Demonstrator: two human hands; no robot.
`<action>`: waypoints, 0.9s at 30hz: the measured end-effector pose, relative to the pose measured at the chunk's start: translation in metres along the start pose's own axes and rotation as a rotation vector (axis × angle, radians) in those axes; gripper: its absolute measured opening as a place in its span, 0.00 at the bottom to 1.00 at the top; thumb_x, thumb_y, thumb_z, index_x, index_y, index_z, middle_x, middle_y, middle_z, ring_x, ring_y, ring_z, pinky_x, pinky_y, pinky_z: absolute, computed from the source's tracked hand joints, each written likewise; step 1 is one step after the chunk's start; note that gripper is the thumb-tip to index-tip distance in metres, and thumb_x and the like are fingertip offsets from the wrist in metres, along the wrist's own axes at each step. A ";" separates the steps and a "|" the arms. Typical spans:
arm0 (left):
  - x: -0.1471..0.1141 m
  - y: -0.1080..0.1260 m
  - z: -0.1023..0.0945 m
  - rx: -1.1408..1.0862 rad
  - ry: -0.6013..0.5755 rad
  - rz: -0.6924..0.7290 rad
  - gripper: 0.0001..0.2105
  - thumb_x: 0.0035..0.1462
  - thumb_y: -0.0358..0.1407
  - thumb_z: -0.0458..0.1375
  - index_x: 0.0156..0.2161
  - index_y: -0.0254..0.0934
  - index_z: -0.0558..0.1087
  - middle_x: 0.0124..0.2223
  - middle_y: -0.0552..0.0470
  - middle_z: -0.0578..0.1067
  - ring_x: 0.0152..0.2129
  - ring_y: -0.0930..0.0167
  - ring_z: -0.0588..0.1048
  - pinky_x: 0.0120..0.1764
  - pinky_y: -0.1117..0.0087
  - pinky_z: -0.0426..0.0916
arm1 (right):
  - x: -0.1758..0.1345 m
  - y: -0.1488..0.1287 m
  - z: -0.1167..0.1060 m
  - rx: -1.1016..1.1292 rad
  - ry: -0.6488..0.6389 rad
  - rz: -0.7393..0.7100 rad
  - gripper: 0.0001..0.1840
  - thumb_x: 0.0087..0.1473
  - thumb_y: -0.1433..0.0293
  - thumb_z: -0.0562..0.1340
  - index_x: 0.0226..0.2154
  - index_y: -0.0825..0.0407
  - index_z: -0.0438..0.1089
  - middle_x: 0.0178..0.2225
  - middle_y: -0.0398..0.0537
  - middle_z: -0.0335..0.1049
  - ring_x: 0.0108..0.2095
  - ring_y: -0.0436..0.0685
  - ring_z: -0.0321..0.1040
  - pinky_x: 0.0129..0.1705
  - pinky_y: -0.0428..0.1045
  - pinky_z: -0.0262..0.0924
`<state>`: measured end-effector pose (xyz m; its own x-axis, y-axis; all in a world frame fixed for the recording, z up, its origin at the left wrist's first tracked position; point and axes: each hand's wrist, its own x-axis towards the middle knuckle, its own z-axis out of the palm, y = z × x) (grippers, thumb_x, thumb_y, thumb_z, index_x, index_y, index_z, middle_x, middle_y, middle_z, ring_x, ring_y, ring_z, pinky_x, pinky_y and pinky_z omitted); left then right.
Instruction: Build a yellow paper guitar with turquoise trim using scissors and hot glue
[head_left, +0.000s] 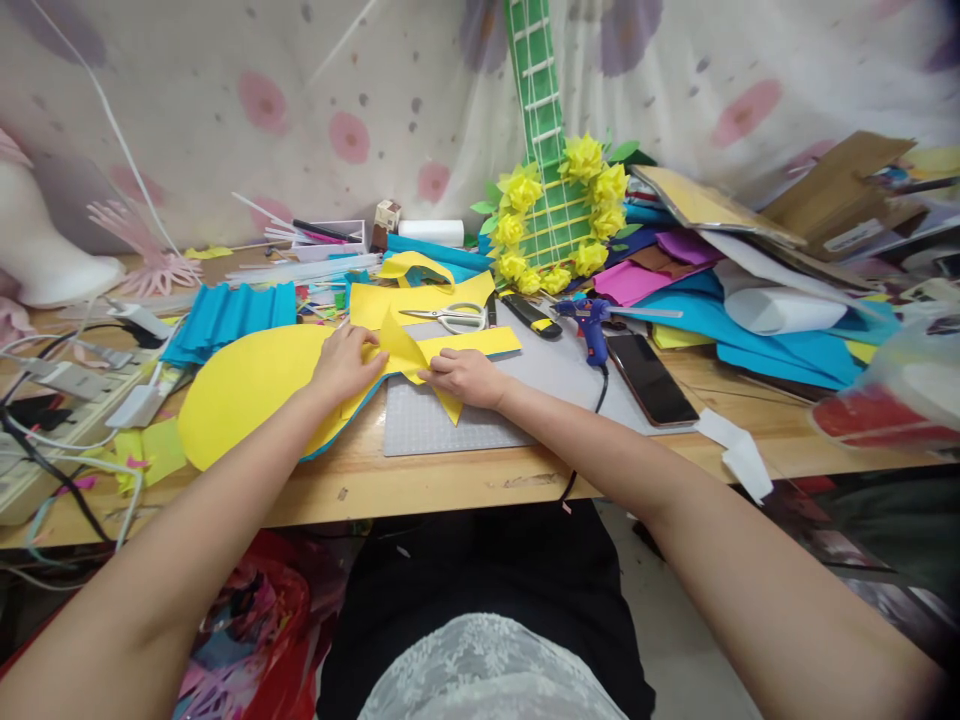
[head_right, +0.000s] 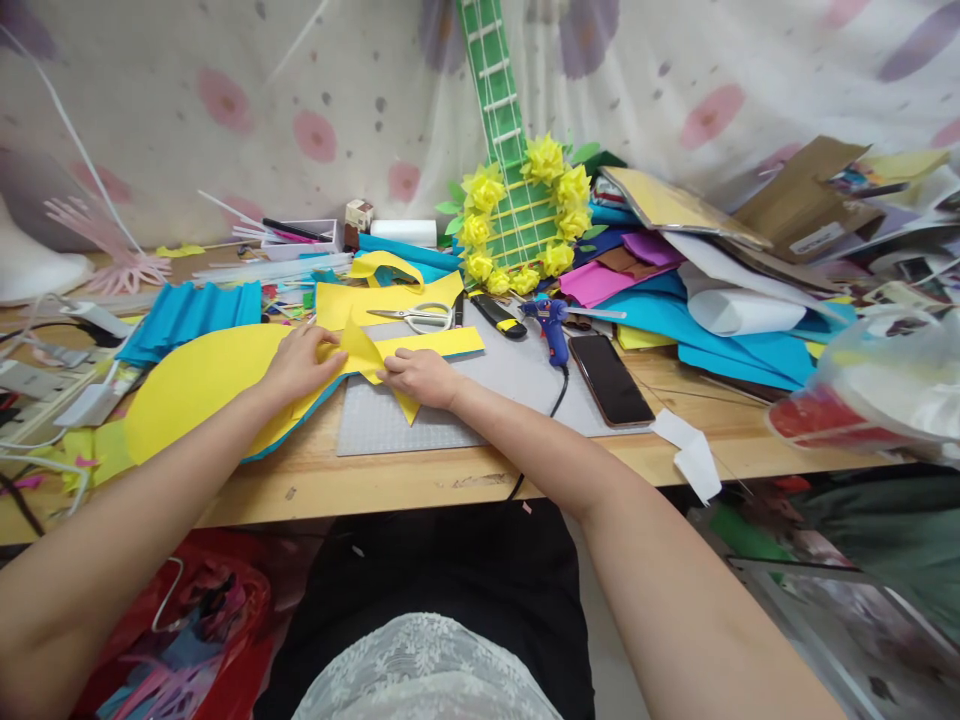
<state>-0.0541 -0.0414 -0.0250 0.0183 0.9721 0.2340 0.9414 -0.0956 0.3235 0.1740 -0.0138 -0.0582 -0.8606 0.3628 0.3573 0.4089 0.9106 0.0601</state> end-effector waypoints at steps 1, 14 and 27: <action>0.000 0.000 -0.002 -0.041 0.018 -0.002 0.08 0.52 0.39 0.53 0.36 0.38 0.67 0.44 0.45 0.70 0.48 0.61 0.66 0.49 0.61 0.61 | -0.003 0.001 -0.001 0.047 0.064 0.083 0.17 0.62 0.66 0.49 0.39 0.50 0.73 0.30 0.49 0.66 0.33 0.53 0.60 0.27 0.48 0.46; 0.007 0.026 0.002 -0.093 -0.094 0.107 0.06 0.53 0.38 0.52 0.35 0.39 0.67 0.41 0.47 0.71 0.41 0.64 0.69 0.45 0.63 0.64 | -0.006 0.012 -0.010 0.439 0.475 0.740 0.20 0.59 0.57 0.51 0.25 0.51 0.69 0.28 0.46 0.65 0.31 0.53 0.63 0.34 0.48 0.55; 0.007 0.020 -0.001 -0.178 -0.086 -0.083 0.09 0.55 0.36 0.48 0.38 0.38 0.68 0.43 0.47 0.73 0.39 0.67 0.71 0.42 0.65 0.66 | 0.025 -0.019 0.003 0.115 0.028 0.464 0.18 0.54 0.55 0.58 0.38 0.51 0.67 0.41 0.52 0.66 0.41 0.57 0.62 0.29 0.48 0.53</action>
<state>-0.0353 -0.0364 -0.0160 -0.0208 0.9922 0.1231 0.8668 -0.0434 0.4967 0.1439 -0.0213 -0.0533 -0.5858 0.7324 0.3469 0.7107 0.6700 -0.2144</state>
